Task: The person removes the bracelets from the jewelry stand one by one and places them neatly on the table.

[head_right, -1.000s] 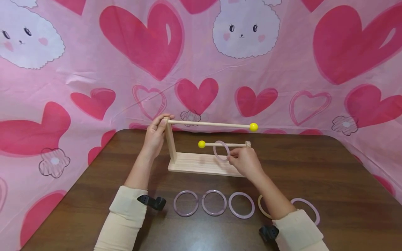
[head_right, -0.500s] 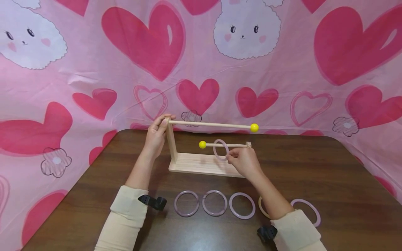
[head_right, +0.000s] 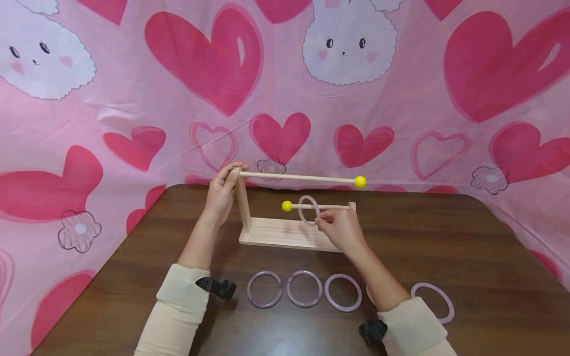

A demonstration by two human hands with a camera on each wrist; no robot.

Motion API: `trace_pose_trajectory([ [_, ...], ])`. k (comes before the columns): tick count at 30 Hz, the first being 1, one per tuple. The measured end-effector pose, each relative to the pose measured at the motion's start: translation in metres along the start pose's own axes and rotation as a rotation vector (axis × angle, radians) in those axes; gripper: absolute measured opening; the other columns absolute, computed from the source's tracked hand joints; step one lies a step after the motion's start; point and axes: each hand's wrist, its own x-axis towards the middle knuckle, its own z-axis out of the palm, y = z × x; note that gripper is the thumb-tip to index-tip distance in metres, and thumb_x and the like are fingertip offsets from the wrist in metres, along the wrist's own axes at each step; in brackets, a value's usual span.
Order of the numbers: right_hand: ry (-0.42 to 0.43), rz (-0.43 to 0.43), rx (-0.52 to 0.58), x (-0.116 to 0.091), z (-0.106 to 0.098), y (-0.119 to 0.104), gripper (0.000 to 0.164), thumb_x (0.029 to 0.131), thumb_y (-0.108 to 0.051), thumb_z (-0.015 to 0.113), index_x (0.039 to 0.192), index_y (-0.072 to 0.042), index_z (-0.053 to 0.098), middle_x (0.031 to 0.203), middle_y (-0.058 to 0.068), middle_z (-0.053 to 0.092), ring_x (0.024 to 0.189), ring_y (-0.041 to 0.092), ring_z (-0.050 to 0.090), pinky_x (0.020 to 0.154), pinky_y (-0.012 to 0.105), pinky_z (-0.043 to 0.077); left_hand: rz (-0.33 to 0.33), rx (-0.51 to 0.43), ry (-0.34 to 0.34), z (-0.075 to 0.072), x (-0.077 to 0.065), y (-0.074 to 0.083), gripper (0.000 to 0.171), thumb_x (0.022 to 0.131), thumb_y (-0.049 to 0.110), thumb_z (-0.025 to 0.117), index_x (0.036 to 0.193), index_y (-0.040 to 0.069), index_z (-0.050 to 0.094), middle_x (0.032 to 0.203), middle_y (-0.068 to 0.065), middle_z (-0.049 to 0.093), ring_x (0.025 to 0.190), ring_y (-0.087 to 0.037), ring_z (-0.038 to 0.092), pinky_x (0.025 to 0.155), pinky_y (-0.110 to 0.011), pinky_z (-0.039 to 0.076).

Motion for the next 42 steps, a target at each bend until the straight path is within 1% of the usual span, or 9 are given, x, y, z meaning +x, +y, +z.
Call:
trace_pose_trajectory([
  [3, 0.012, -0.016, 0.000, 0.000, 0.002, -0.001, 0.008, 0.080, -0.006, 0.070, 0.083, 0.001, 0.073, 0.066, 0.005, 0.068, 0.061, 0.016, 0.066, 0.051, 0.026, 0.048, 0.000, -0.001, 0.000, 0.000, 0.000, 0.000, 0.024, 0.097, 0.010, 0.047, 0.115, -0.005, 0.053, 0.115, -0.017, 0.061, 0.091, -0.010, 0.059, 0.095, -0.035, 0.039],
  [7, 0.022, -0.036, -0.008, 0.002, 0.003, -0.002, 0.008, 0.080, -0.006, 0.070, 0.083, 0.000, 0.073, 0.064, 0.004, 0.068, 0.060, 0.016, 0.065, 0.082, 0.039, 0.041, 0.001, 0.000, -0.004, 0.000, 0.000, 0.001, 0.023, 0.097, 0.011, 0.047, 0.114, -0.003, 0.055, 0.115, -0.017, 0.061, 0.091, -0.011, 0.059, 0.096, -0.034, 0.039],
  [15, 0.013, -0.044, 0.008, 0.004, 0.007, -0.006, 0.010, 0.080, -0.007, 0.070, 0.085, 0.001, 0.072, 0.065, 0.004, 0.068, 0.064, 0.021, 0.067, 0.100, 0.056, 0.016, 0.017, -0.007, -0.004, -0.001, 0.000, 0.000, 0.019, 0.097, 0.010, 0.047, 0.111, 0.003, 0.058, 0.108, -0.006, 0.065, 0.093, -0.011, 0.059, 0.095, -0.034, 0.039],
  [25, -0.006, -0.010, 0.012, 0.008, 0.010, -0.007, 0.011, 0.081, -0.010, 0.069, 0.087, -0.001, 0.073, 0.066, 0.003, 0.068, 0.062, 0.017, 0.066, 0.101, 0.061, -0.002, 0.006, -0.014, -0.009, -0.001, 0.000, -0.001, 0.019, 0.097, 0.011, 0.047, 0.112, 0.004, 0.057, 0.104, 0.003, 0.065, 0.093, -0.012, 0.059, 0.096, -0.034, 0.038],
  [30, -0.034, 0.036, 0.056, 0.007, 0.012, -0.010, 0.014, 0.082, -0.010, 0.068, 0.090, 0.001, 0.072, 0.070, 0.007, 0.069, 0.065, 0.017, 0.067, 0.081, 0.041, 0.048, 0.005, -0.014, -0.009, -0.001, 0.000, -0.001, 0.019, 0.097, 0.010, 0.046, 0.111, 0.005, 0.057, 0.102, 0.007, 0.065, 0.092, -0.011, 0.059, 0.096, -0.034, 0.039],
  [32, -0.036, 0.040, 0.063, 0.008, 0.014, -0.011, 0.014, 0.082, -0.010, 0.068, 0.090, 0.002, 0.072, 0.071, 0.007, 0.069, 0.065, 0.016, 0.067, 0.071, 0.036, 0.049, 0.005, -0.013, -0.007, -0.001, 0.001, -0.001, 0.019, 0.097, 0.010, 0.046, 0.112, 0.003, 0.057, 0.101, 0.008, 0.065, 0.092, -0.011, 0.059, 0.096, -0.034, 0.039],
  [35, -0.032, 0.031, 0.057, 0.008, 0.015, -0.012, 0.014, 0.081, -0.011, 0.069, 0.089, 0.001, 0.072, 0.069, 0.006, 0.069, 0.064, 0.016, 0.067, 0.093, 0.043, 0.029, 0.004, -0.010, -0.003, 0.000, 0.000, -0.001, 0.021, 0.097, 0.010, 0.047, 0.113, 0.001, 0.056, 0.101, 0.006, 0.066, 0.092, -0.011, 0.059, 0.096, -0.034, 0.039],
  [38, -0.029, 0.026, 0.051, 0.008, 0.016, -0.014, 0.014, 0.081, -0.012, 0.069, 0.088, 0.000, 0.073, 0.069, 0.005, 0.069, 0.064, 0.015, 0.066, 0.092, 0.040, 0.033, 0.005, -0.010, 0.000, 0.000, 0.000, -0.001, 0.022, 0.097, 0.011, 0.048, 0.113, -0.001, 0.056, 0.104, 0.002, 0.066, 0.093, -0.011, 0.059, 0.095, -0.034, 0.039],
  [42, -0.033, 0.033, 0.055, 0.008, 0.016, -0.015, 0.015, 0.082, -0.011, 0.069, 0.090, 0.001, 0.072, 0.070, 0.006, 0.069, 0.066, 0.016, 0.067, 0.056, 0.031, 0.050, 0.005, -0.012, 0.004, 0.000, 0.000, -0.001, 0.022, 0.096, 0.010, 0.047, 0.113, -0.002, 0.056, 0.107, -0.003, 0.065, 0.093, -0.011, 0.059, 0.095, -0.034, 0.039],
])
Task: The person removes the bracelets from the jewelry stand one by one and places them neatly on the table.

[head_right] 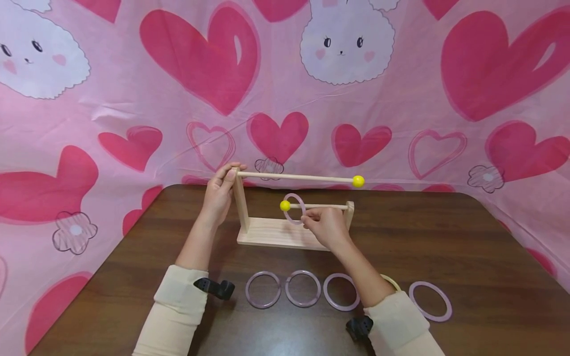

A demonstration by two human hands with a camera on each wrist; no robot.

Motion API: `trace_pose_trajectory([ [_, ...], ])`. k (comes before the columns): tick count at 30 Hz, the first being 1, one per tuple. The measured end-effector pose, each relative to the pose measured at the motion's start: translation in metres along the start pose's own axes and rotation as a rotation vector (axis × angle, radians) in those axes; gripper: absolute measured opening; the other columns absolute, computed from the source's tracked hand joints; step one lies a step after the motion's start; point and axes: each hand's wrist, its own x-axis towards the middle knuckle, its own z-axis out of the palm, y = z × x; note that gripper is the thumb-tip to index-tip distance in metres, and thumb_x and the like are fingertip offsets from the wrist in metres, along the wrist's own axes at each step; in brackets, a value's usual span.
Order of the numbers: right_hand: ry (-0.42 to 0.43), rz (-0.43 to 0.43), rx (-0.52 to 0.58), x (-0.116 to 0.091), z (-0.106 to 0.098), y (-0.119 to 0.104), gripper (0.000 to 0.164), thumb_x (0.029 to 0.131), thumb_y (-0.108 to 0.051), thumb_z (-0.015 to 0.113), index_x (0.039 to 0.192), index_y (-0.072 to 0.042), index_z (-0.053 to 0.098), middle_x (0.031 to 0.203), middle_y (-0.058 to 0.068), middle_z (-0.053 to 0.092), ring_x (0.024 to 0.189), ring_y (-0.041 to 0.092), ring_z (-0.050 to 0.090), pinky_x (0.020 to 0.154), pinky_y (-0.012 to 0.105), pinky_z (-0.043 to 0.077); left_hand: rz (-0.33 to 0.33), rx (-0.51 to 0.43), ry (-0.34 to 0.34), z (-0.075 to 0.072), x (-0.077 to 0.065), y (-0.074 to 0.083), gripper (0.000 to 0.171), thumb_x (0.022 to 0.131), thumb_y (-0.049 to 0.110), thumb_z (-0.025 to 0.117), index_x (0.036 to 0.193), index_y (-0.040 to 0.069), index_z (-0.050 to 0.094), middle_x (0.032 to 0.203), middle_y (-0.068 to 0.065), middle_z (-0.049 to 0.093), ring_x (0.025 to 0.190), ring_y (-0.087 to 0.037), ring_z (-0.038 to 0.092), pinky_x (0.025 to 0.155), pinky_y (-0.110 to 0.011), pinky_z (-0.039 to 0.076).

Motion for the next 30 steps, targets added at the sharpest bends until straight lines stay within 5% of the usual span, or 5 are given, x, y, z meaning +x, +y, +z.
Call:
trace_pose_trajectory([
  [6, -0.004, -0.012, -0.015, 0.001, 0.002, -0.002, 0.015, 0.082, -0.012, 0.069, 0.091, 0.000, 0.072, 0.070, 0.005, 0.069, 0.067, 0.017, 0.067, 0.067, 0.037, 0.051, -0.001, 0.000, 0.001, 0.000, 0.000, 0.000, 0.022, 0.097, 0.010, 0.047, 0.113, -0.002, 0.056, 0.107, -0.003, 0.065, 0.092, -0.010, 0.059, 0.095, -0.033, 0.039],
  [16, -0.029, -0.033, 0.015, 0.000, 0.003, -0.008, 0.012, 0.082, -0.010, 0.068, 0.088, 0.000, 0.072, 0.070, 0.005, 0.069, 0.068, 0.017, 0.067, 0.057, 0.028, 0.052, 0.007, -0.011, -0.004, -0.001, -0.001, 0.000, 0.021, 0.097, 0.010, 0.048, 0.112, 0.000, 0.056, 0.106, -0.002, 0.066, 0.091, -0.010, 0.059, 0.095, -0.034, 0.039],
  [30, -0.055, 0.035, 0.307, -0.010, -0.009, -0.005, 0.017, 0.084, -0.002, 0.065, 0.094, 0.012, 0.066, 0.081, 0.020, 0.068, 0.071, 0.025, 0.068, 0.062, 0.026, 0.053, -0.001, -0.002, -0.001, -0.001, 0.001, -0.002, 0.021, 0.096, 0.010, 0.048, 0.113, -0.001, 0.056, 0.109, -0.008, 0.065, 0.091, -0.011, 0.059, 0.094, -0.033, 0.040],
])
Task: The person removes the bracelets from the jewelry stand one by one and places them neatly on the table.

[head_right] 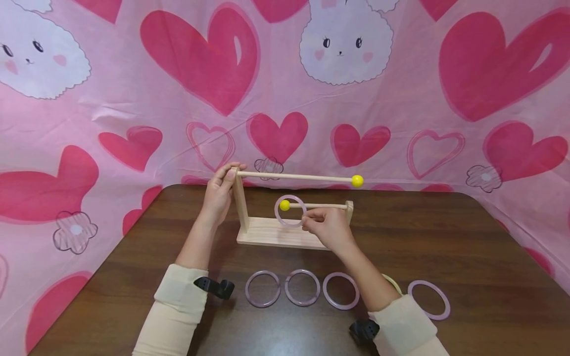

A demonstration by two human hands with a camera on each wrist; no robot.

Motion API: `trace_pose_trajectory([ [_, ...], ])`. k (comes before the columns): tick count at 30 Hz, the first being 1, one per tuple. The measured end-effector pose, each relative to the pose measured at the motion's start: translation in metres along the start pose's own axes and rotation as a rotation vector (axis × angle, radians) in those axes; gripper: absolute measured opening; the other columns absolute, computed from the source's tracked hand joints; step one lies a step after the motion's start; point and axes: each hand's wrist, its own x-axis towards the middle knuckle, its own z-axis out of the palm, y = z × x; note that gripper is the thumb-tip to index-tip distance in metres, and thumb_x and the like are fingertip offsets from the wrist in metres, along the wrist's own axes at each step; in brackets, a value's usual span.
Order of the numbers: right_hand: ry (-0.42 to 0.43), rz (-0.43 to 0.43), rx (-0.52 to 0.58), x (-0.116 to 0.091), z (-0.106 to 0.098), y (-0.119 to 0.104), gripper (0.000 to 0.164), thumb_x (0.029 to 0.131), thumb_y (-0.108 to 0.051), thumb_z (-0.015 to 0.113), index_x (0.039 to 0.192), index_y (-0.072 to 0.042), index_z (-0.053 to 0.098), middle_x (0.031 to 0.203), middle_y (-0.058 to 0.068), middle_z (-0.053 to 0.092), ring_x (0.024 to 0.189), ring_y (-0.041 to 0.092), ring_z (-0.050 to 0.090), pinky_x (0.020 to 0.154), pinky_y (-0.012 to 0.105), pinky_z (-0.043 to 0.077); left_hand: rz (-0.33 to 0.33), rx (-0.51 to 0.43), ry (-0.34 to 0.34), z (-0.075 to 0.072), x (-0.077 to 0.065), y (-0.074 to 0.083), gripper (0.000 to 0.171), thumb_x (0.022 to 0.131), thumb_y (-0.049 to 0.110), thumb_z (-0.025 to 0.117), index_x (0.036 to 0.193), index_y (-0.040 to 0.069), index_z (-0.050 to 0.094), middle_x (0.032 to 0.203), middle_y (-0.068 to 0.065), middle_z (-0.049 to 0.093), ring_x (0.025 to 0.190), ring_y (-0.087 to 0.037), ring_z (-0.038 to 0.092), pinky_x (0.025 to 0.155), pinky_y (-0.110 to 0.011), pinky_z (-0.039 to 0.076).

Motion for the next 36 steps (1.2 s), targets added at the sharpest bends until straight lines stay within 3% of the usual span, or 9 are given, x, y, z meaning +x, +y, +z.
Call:
trace_pose_trajectory([
  [8, -0.008, 0.034, 0.057, -0.006, -0.010, 0.000, 0.021, 0.085, -0.002, 0.064, 0.097, 0.016, 0.063, 0.081, 0.023, 0.067, 0.072, 0.026, 0.068, 0.061, 0.028, 0.054, 0.008, -0.005, -0.002, 0.001, 0.000, 0.001, 0.019, 0.097, 0.010, 0.047, 0.111, 0.002, 0.058, 0.107, -0.004, 0.065, 0.091, -0.010, 0.060, 0.095, -0.035, 0.040],
  [15, -0.004, 0.056, 0.059, -0.010, -0.019, 0.002, 0.020, 0.086, -0.001, 0.062, 0.097, 0.015, 0.064, 0.081, 0.022, 0.067, 0.070, 0.016, 0.068, 0.062, 0.029, 0.054, 0.010, 0.010, -0.008, 0.002, -0.001, 0.003, 0.025, 0.097, 0.010, 0.047, 0.116, -0.006, 0.053, 0.111, -0.011, 0.063, 0.091, -0.010, 0.059, 0.095, -0.036, 0.039],
  [22, -0.001, 0.064, 0.064, -0.016, -0.026, 0.003, 0.024, 0.086, -0.002, 0.062, 0.097, 0.019, 0.061, 0.082, 0.024, 0.067, 0.068, 0.013, 0.067, 0.061, 0.028, 0.054, 0.004, 0.052, -0.012, -0.001, 0.000, 0.002, 0.028, 0.097, 0.012, 0.046, 0.118, -0.007, 0.052, 0.103, 0.005, 0.065, 0.093, -0.010, 0.059, 0.095, -0.032, 0.038],
  [36, 0.015, 0.116, 0.064, -0.031, -0.037, 0.007, 0.030, 0.087, -0.007, 0.063, 0.102, 0.019, 0.060, 0.082, 0.024, 0.067, 0.070, 0.015, 0.068, 0.063, 0.029, 0.054, 0.004, 0.036, -0.010, 0.001, -0.001, 0.003, 0.027, 0.097, 0.011, 0.047, 0.117, -0.006, 0.052, 0.102, 0.006, 0.065, 0.092, -0.010, 0.059, 0.094, -0.033, 0.039],
])
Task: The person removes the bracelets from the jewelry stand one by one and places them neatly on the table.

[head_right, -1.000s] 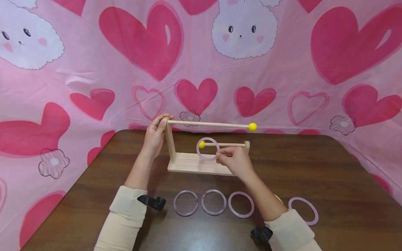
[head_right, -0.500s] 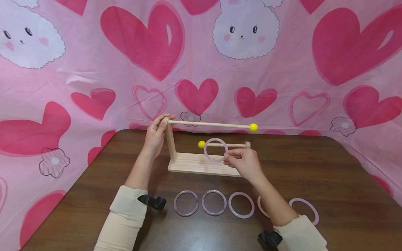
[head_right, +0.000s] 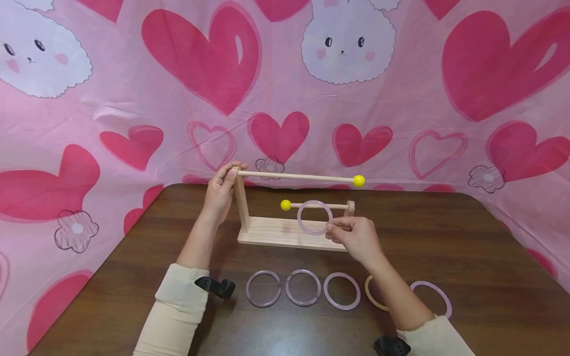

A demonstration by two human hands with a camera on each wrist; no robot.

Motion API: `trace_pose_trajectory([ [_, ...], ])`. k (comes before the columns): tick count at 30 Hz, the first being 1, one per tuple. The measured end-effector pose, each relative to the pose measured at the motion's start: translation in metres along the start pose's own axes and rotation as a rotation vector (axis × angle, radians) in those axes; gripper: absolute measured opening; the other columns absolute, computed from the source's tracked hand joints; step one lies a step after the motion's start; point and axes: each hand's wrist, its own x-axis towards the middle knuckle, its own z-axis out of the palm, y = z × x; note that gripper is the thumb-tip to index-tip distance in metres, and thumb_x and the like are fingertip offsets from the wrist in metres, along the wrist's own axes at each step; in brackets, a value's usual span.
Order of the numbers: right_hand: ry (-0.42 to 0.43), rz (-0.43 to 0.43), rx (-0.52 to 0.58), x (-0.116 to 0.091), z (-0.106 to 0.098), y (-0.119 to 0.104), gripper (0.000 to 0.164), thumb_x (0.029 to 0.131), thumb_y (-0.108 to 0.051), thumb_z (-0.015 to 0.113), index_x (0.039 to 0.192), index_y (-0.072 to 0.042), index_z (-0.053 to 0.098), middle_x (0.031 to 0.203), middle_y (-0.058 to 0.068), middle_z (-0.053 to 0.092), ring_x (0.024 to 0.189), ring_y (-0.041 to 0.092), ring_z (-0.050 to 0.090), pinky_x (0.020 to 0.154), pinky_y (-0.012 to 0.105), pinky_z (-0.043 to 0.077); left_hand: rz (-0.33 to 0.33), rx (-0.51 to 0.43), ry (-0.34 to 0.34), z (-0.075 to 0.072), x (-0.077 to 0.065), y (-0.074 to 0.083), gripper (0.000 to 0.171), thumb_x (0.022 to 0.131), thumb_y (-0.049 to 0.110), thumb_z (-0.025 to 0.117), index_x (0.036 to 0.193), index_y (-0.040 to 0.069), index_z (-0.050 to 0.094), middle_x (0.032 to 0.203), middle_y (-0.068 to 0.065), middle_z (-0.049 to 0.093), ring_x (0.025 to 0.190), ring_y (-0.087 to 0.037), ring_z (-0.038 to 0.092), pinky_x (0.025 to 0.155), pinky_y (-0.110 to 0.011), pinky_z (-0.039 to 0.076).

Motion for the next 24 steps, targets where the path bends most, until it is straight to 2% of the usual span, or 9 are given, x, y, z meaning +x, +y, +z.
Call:
trace_pose_trajectory([
  [4, 0.014, 0.005, 0.014, -0.003, -0.006, 0.000, 0.031, 0.088, -0.008, 0.063, 0.103, 0.019, 0.059, 0.082, 0.024, 0.067, 0.069, 0.012, 0.067, 0.064, 0.030, 0.054, 0.004, 0.001, -0.001, 0.000, 0.001, 0.000, 0.027, 0.097, 0.010, 0.046, 0.118, -0.006, 0.052, 0.102, 0.006, 0.065, 0.092, -0.010, 0.059, 0.095, -0.033, 0.039],
  [11, 0.036, 0.016, 0.024, -0.006, -0.015, 0.002, 0.033, 0.088, -0.007, 0.062, 0.104, 0.021, 0.057, 0.081, 0.024, 0.067, 0.068, 0.012, 0.067, 0.065, 0.033, 0.054, 0.005, -0.006, 0.001, 0.001, 0.001, 0.000, 0.024, 0.097, 0.011, 0.047, 0.115, -0.003, 0.054, 0.108, -0.006, 0.064, 0.092, -0.014, 0.058, 0.094, -0.033, 0.038],
  [16, 0.046, 0.006, 0.016, -0.009, -0.021, 0.004, 0.032, 0.088, -0.004, 0.060, 0.105, 0.022, 0.056, 0.082, 0.025, 0.066, 0.068, 0.016, 0.068, 0.064, 0.031, 0.054, -0.004, -0.002, 0.000, 0.000, 0.000, 0.000, 0.024, 0.097, 0.012, 0.047, 0.116, -0.002, 0.055, 0.105, 0.000, 0.065, 0.093, -0.014, 0.058, 0.095, -0.032, 0.038],
  [24, 0.065, -0.009, 0.061, -0.013, -0.031, 0.008, 0.031, 0.089, -0.002, 0.059, 0.104, 0.024, 0.054, 0.076, 0.014, 0.069, 0.068, 0.018, 0.068, 0.065, 0.034, 0.054, -0.006, 0.005, 0.001, 0.001, -0.001, 0.001, 0.026, 0.097, 0.012, 0.047, 0.117, -0.004, 0.053, 0.109, -0.007, 0.064, 0.097, -0.020, 0.057, 0.094, -0.032, 0.039],
])
